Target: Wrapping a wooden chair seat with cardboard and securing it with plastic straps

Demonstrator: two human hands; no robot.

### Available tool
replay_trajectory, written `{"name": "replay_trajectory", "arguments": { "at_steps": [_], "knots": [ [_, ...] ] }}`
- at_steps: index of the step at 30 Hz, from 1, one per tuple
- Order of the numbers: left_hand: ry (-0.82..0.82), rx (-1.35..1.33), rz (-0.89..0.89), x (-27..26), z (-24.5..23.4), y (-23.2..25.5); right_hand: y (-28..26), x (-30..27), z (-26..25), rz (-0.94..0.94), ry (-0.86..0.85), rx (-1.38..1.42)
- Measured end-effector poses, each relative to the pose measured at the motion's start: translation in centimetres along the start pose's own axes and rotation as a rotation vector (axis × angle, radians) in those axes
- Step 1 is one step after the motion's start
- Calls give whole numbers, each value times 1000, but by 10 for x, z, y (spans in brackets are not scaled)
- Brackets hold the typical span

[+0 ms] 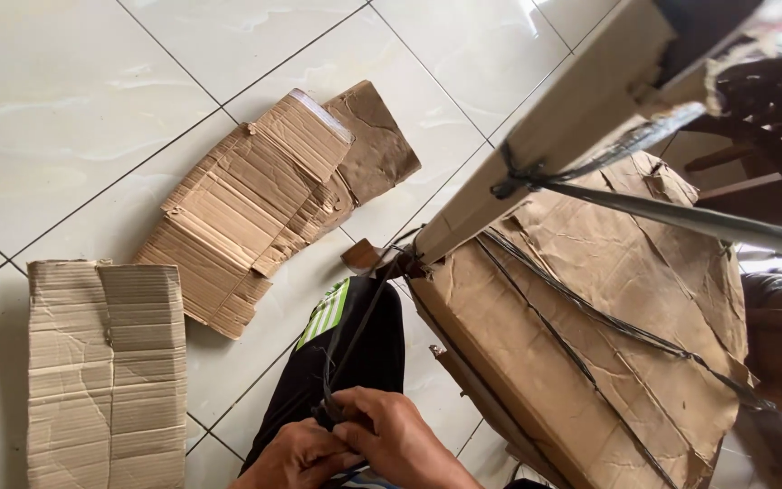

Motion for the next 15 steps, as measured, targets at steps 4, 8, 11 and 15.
{"name": "replay_trajectory", "arguments": {
  "at_steps": [4,8,11,15],
  "knots": [
    [44,283,-73,-1,-3,-35,16,-25,2,-302,-175,768],
    [64,388,33,9,9,-20,41,-69,-28,-871,-111,1238],
    [78,356,-23,13,14,-17,135,-123,-77,-923,584,1317],
    [79,446,-94,4,12,-49,201,-177,-143,-1076,659,1552]
  ]
}}
Point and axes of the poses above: each hand's wrist, its own x-axis towards the middle knuckle, its own z-axis out of the palm, y = z × x, the point moved 5 cm from there along x, towards the middle knuckle, and after that the axes turned 13 degrees about -x, right-handed, at the moved point
